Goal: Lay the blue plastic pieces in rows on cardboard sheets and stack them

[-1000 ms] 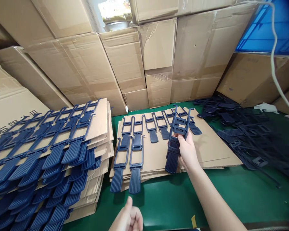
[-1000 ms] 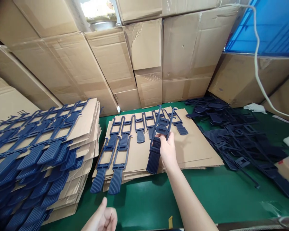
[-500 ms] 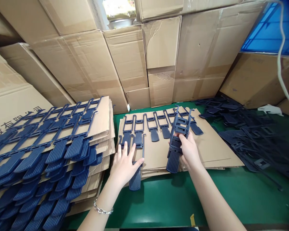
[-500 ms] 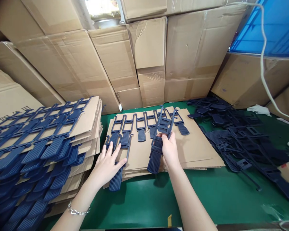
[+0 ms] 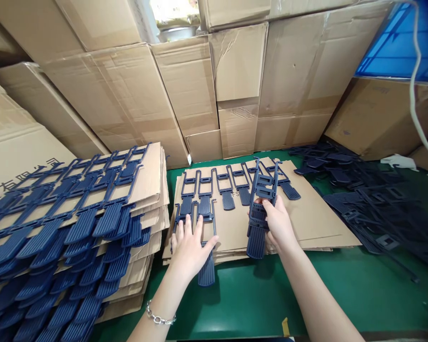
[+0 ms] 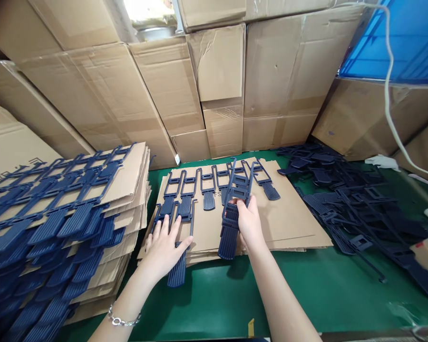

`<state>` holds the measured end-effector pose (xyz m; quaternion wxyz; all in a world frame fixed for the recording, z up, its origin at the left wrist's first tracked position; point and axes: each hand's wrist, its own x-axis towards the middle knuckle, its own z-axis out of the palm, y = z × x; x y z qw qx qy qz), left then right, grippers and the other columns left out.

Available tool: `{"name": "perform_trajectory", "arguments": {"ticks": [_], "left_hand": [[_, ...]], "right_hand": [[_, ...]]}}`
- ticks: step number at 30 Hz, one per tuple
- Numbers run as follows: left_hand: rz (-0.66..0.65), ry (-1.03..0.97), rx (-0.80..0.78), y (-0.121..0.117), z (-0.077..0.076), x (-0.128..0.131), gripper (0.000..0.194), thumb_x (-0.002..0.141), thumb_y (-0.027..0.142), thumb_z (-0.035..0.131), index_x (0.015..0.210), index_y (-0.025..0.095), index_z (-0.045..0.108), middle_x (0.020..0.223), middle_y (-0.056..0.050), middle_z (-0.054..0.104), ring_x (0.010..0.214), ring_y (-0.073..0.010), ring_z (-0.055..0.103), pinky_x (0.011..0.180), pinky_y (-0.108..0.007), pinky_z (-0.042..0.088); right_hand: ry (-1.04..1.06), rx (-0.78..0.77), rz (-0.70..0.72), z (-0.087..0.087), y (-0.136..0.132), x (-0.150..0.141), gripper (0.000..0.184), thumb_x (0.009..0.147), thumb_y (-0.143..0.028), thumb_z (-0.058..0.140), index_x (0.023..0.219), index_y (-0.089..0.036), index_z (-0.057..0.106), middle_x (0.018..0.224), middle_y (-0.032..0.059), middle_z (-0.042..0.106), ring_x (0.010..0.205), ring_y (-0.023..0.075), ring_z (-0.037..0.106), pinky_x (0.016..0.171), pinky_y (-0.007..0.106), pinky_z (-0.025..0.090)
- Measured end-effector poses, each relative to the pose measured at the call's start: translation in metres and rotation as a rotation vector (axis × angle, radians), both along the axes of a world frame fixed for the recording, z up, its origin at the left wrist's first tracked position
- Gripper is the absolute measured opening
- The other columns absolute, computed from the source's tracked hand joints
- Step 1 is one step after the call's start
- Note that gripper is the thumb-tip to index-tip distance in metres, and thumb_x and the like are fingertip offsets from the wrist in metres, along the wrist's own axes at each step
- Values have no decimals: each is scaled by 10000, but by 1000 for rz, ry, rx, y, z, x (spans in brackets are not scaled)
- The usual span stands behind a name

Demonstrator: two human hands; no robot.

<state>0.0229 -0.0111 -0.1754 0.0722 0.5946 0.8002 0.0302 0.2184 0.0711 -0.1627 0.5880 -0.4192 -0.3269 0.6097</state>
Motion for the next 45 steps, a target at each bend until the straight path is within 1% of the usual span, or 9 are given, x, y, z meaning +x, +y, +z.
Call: {"name": "perform_trajectory", "arguments": {"ticks": [13, 17, 20, 23, 25, 29, 34, 40, 45], "left_hand": [[-21, -56, 47, 1, 1, -8, 768, 747, 691, 264, 1368, 242, 218, 1455, -160, 51, 1318, -351, 28, 1017, -548, 127], [-130, -124, 242, -10, 19, 3, 656, 788, 617, 312, 1350, 282, 276, 1473, -100, 55, 1327, -333, 7, 1018, -576, 75], [-192, -384, 351, -23, 39, 23, 560, 824, 539, 334, 1335, 314, 301, 1422, -70, 239, 1287, -286, 222, 1014, -526, 213], [-148, -811, 142, -30, 49, 48, 544, 829, 524, 350, 1324, 299, 320, 1317, -85, 397, 1087, -247, 477, 904, -432, 397], [-150, -1085, 31, -30, 48, 65, 591, 827, 518, 374, 1352, 267, 269, 1330, -94, 400, 1083, -238, 491, 891, -387, 416], [-110, -1455, -12, -26, 33, 85, 658, 823, 435, 460, 1383, 245, 171, 1389, -79, 341, 1244, -231, 345, 970, -347, 356], [-48, -1582, 13, -23, 20, 91, 547, 792, 332, 540, 1297, 201, 375, 1148, -104, 576, 1017, -235, 554, 898, -396, 421], [59, -1763, 87, -22, 29, 85, 476, 821, 346, 505, 1256, 191, 387, 1194, -117, 530, 940, -198, 585, 774, -311, 478], [79, -1659, 104, -21, 35, 75, 588, 817, 345, 517, 1329, 206, 265, 1159, -114, 558, 1003, -221, 562, 808, -348, 475]], "right_hand": [[6, 7, 39, -4, 1, -1, 255, 710, -334, 526, 906, -213, 417, 768, -21, 549, 561, 103, 538, 467, 206, 435], [15, -15, 62, -3, 0, -3, 261, 705, -326, 533, 914, -214, 422, 767, -17, 557, 552, 107, 541, 450, 203, 428], [59, -5, 72, 0, -2, -5, 275, 703, -340, 552, 911, -215, 421, 775, -16, 556, 549, 108, 541, 444, 207, 432], [114, 12, 111, 4, -8, -8, 291, 704, -361, 580, 904, -219, 424, 770, -26, 546, 551, 103, 541, 460, 218, 449], [144, 10, 178, 6, -12, -10, 306, 702, -374, 598, 906, -221, 429, 746, -35, 536, 550, 102, 541, 472, 226, 459], [177, 21, 279, 8, -19, -15, 315, 702, -406, 604, 878, -210, 433, 692, -39, 518, 565, 122, 551, 468, 234, 458], [194, 24, 343, 14, -22, -10, 325, 683, -362, 605, 917, -192, 456, 820, 1, 569, 649, 142, 575, 531, 250, 468], [362, 3, 472, 18, -18, -1, 269, 769, -463, 453, 854, -209, 429, 1133, 25, 528, 813, 161, 582, 619, 273, 467], [261, 79, 398, 12, -15, -6, 288, 698, -418, 604, 797, -174, 485, 922, 7, 569, 653, 79, 527, 582, 196, 439]]}}
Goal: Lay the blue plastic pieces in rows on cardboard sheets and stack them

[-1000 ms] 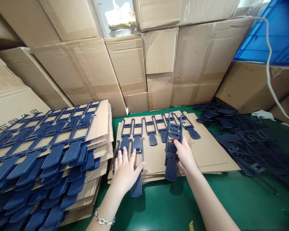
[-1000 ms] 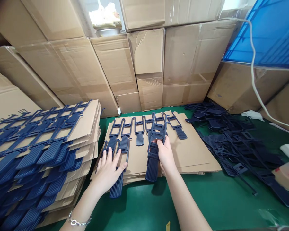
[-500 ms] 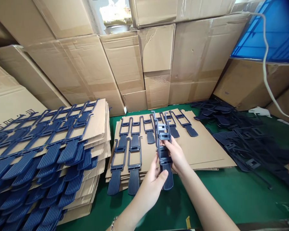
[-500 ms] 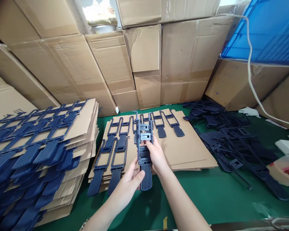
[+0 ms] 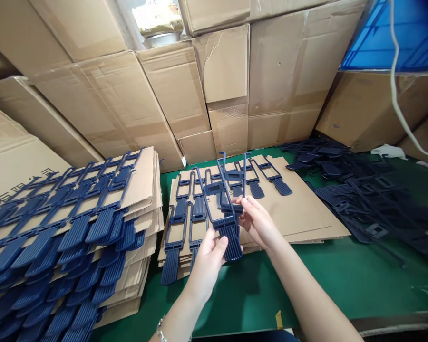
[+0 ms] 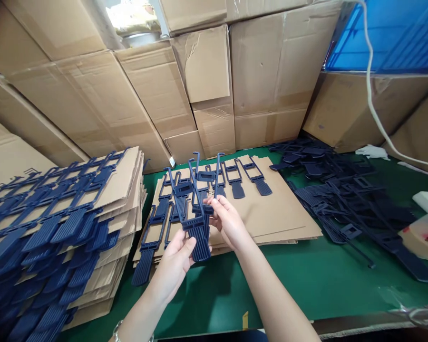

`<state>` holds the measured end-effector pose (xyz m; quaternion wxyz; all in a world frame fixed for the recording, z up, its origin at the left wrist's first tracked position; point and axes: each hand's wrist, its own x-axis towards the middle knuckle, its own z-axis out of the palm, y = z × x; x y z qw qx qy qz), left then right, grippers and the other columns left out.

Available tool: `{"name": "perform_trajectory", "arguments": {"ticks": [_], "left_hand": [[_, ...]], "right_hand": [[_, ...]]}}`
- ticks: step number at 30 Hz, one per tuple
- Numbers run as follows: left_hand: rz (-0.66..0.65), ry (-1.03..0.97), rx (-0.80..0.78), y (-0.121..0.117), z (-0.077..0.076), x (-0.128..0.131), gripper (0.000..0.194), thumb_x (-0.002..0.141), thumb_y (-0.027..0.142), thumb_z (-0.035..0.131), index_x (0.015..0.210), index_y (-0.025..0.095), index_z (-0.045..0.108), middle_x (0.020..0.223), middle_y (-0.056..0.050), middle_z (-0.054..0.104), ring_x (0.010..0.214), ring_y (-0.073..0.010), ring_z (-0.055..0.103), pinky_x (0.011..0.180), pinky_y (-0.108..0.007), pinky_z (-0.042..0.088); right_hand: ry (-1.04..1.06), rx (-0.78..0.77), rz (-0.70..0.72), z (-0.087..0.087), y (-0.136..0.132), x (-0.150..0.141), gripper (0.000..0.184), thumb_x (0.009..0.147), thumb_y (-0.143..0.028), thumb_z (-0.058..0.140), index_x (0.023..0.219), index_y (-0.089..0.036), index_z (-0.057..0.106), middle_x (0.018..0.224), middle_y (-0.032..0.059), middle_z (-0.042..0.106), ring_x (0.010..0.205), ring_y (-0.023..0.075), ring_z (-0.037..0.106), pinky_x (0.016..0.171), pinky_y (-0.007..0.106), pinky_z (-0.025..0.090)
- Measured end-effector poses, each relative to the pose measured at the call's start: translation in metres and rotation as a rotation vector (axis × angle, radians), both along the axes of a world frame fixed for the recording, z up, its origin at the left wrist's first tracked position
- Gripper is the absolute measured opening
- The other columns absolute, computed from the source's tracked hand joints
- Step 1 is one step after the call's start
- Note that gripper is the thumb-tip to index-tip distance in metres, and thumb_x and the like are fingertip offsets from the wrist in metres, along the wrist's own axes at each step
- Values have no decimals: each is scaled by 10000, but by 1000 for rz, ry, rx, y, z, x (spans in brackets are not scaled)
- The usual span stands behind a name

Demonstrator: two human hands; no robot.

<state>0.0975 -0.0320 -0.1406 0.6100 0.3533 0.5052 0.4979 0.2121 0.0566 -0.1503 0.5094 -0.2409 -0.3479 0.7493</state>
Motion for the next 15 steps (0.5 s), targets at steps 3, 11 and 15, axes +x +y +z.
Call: {"name": "perform_trajectory", "arguments": {"ticks": [3, 11, 15], "left_hand": [[-1, 95, -18, -3, -1, -2, 604, 787, 374, 549, 1314, 196, 312, 1147, -119, 573, 1027, -241, 554, 829, -366, 474], [147, 194, 125, -20, 13, -21, 492, 784, 384, 548, 1222, 179, 455, 1187, -118, 557, 1048, -255, 545, 834, -357, 487], [321, 214, 199, -28, 21, -55, 498, 781, 370, 560, 1233, 202, 437, 1085, -93, 618, 959, -240, 594, 772, -356, 517]], "right_hand": [[-242, 36, -91, -4, 5, 0, 400, 658, -435, 605, 931, -149, 542, 714, -6, 535, 571, 94, 489, 522, 214, 430], [-1079, 401, -419, -12, 11, 16, 449, 793, -248, 369, 1201, -161, 536, 533, -23, 461, 479, 105, 391, 530, 227, 350], [-1335, 505, -152, -8, -3, 5, 488, 812, -182, 305, 1267, -139, 475, 705, 61, 593, 596, 154, 516, 581, 241, 381]]}}
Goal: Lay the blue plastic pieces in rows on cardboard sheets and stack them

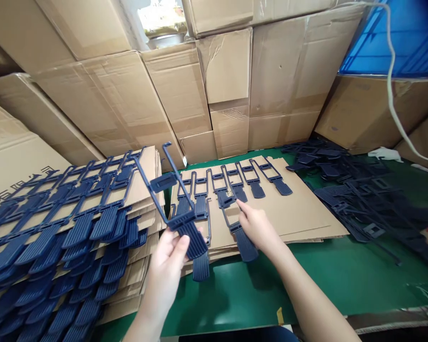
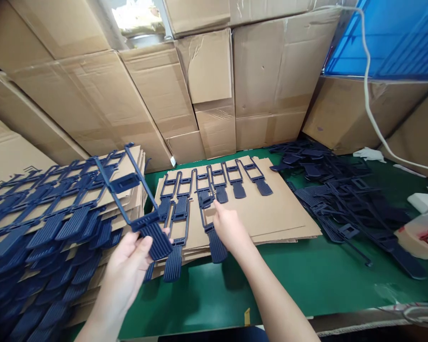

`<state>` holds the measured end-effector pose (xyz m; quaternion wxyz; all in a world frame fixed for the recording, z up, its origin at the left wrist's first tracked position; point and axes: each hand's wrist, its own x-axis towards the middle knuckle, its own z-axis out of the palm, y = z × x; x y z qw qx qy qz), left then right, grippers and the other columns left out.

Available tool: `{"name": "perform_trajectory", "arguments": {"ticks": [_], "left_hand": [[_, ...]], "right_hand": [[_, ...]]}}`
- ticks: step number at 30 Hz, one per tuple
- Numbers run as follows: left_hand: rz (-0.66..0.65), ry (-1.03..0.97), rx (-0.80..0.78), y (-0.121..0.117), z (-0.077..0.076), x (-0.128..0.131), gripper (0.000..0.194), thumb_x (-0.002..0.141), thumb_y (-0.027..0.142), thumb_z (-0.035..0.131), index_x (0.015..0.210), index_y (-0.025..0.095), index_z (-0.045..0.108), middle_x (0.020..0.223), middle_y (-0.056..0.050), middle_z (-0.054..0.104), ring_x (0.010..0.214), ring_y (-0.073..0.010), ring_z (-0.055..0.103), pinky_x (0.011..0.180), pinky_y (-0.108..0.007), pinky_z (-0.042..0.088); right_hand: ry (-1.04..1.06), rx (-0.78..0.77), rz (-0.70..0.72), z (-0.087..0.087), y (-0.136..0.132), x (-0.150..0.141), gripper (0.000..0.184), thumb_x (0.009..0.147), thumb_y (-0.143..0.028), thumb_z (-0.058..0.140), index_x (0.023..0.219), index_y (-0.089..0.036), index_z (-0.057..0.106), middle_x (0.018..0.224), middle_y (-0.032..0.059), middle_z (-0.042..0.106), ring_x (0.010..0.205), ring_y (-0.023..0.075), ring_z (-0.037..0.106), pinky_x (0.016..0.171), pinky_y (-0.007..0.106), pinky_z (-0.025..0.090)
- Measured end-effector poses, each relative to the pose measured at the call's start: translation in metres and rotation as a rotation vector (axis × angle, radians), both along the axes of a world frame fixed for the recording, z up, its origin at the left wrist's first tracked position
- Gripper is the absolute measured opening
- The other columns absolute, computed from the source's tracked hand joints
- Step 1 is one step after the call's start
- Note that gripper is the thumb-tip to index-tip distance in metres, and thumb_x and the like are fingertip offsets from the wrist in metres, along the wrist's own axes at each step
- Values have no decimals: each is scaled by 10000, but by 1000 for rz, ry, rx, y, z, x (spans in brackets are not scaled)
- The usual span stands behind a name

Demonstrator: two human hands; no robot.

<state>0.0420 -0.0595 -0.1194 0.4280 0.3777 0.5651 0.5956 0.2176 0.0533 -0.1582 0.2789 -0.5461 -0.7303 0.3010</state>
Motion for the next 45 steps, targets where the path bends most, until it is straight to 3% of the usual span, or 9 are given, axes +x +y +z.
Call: {"name": "perform_trajectory", "arguments": {"ticks": [5, 9, 14, 23, 30, 37, 45], "left_hand": [[131, 67, -5, -5, 2, -20, 547, 719, 411, 617, 1196, 184, 474, 1029, -94, 639, 898, -247, 618, 752, -367, 523], [132, 42, -36, -5, -1, -23, 571, 702, 429, 628, 1186, 167, 477, 974, -100, 655, 883, -250, 621, 732, -367, 528], [113, 30, -12, -2, -4, -27, 501, 742, 394, 601, 1185, 196, 477, 994, -80, 649, 908, -225, 612, 758, -349, 522], [237, -88, 72, 13, 0, -25, 478, 655, 362, 689, 1072, 179, 546, 889, -63, 666, 874, -238, 622, 744, -376, 535], [244, -91, 110, 16, -2, -21, 490, 684, 347, 669, 1129, 209, 516, 917, -53, 657, 857, -226, 627, 745, -374, 538], [178, 43, 65, 13, -11, -29, 431, 759, 351, 597, 1157, 222, 493, 1010, -52, 633, 945, -210, 596, 770, -327, 526], [143, 111, 31, 10, -22, -39, 504, 772, 388, 570, 1226, 219, 430, 1036, -65, 630, 946, -210, 595, 773, -317, 512]], "right_hand": [[-120, -82, 134, 7, -17, -5, 484, 829, -159, 310, 1298, -171, 430, 872, 100, 617, 801, 188, 581, 679, 236, 412], [-176, -117, 181, 8, -22, -2, 466, 838, -146, 313, 1285, -211, 426, 879, 91, 614, 802, 197, 589, 666, 239, 409], [-243, -124, 160, 9, -23, 0, 470, 840, -131, 296, 1289, -219, 405, 869, 99, 600, 783, 205, 587, 622, 241, 394], [-342, -136, 102, 10, -12, -10, 447, 813, -144, 304, 1243, -165, 423, 844, 119, 598, 764, 239, 589, 575, 263, 379], [-456, -81, 75, 2, -11, -18, 451, 781, -141, 333, 1219, -194, 427, 800, 109, 607, 723, 250, 598, 582, 290, 400], [-435, -77, 84, 0, -8, -19, 484, 762, -141, 340, 1235, -195, 426, 802, 108, 611, 726, 259, 598, 580, 303, 403], [-426, -86, 63, 1, -8, -20, 501, 766, -155, 344, 1261, -188, 409, 839, 109, 611, 753, 247, 597, 600, 292, 401]]}}
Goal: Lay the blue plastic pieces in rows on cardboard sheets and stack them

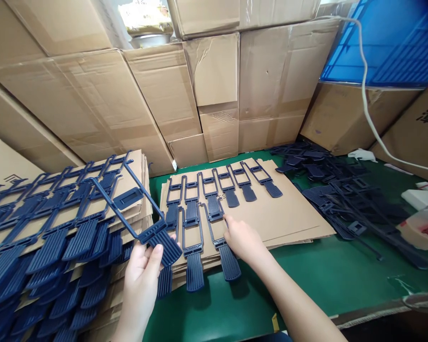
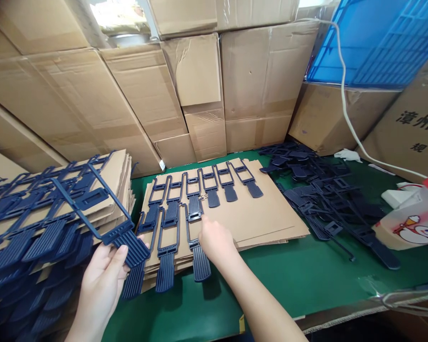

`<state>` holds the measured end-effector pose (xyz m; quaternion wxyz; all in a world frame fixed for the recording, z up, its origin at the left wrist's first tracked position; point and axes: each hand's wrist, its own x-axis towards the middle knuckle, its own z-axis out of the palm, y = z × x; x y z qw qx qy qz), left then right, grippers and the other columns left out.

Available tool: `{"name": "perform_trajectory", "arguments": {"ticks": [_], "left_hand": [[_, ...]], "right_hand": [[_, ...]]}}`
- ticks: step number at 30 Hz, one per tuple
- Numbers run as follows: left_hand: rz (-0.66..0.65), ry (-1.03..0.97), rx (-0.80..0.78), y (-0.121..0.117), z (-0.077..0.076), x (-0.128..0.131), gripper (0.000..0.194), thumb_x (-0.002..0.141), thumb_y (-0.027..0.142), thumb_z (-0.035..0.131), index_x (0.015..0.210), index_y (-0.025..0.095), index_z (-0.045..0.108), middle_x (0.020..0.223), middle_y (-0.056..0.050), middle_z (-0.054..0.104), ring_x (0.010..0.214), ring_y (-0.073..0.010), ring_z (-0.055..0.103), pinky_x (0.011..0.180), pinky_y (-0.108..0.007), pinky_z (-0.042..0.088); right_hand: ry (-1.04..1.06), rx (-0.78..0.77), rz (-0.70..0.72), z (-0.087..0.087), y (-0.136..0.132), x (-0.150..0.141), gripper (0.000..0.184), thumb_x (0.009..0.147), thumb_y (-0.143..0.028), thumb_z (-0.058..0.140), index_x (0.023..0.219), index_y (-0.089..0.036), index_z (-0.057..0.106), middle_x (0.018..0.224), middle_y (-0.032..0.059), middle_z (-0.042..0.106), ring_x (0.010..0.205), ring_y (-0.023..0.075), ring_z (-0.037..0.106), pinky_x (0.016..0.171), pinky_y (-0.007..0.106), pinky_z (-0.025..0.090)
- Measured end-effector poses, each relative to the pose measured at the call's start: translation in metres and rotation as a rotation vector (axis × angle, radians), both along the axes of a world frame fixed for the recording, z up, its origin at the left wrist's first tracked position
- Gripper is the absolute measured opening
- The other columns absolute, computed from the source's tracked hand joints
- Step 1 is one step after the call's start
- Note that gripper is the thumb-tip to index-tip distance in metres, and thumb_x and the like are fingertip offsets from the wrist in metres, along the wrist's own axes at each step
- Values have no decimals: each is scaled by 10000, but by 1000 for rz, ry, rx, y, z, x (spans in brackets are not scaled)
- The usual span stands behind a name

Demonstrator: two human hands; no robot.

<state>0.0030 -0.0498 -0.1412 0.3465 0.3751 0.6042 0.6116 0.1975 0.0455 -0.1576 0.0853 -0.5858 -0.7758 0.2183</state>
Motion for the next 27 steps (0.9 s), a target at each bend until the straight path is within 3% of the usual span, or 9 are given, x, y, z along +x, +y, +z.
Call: {"name": "perform_trajectory", "arguments": {"ticks": [11, 19, 22, 27], "left_hand": [[-47, -24, -59, 5, 0, 21, 543, 723, 446, 599, 1193, 216, 457, 996, -69, 646, 951, -235, 591, 732, -312, 518], [-204, -57, -186, 15, -7, 28, 564, 708, 457, 607, 1183, 202, 444, 1080, -87, 606, 933, -236, 598, 691, -302, 525], [-180, -97, -223, 17, -10, 23, 548, 707, 453, 609, 1176, 224, 442, 1124, -76, 583, 920, -227, 601, 675, -296, 527], [-81, -51, -158, 16, -9, 12, 520, 724, 437, 596, 1179, 229, 453, 1118, -73, 586, 901, -219, 604, 642, -275, 520]], "right_hand": [[144, -90, -28, -3, -2, -5, 517, 772, -163, 343, 1285, -198, 391, 883, 106, 614, 791, 237, 590, 604, 282, 394], [124, -85, -10, -3, -6, -1, 522, 771, -142, 347, 1289, -184, 391, 905, 115, 614, 831, 245, 589, 643, 292, 399], [114, -72, -1, -3, -7, 0, 513, 776, -149, 347, 1286, -192, 394, 891, 111, 616, 810, 243, 593, 629, 291, 399], [85, -60, 1, -2, -6, -2, 505, 785, -149, 341, 1285, -183, 400, 894, 113, 616, 806, 247, 594, 634, 298, 406]]}}
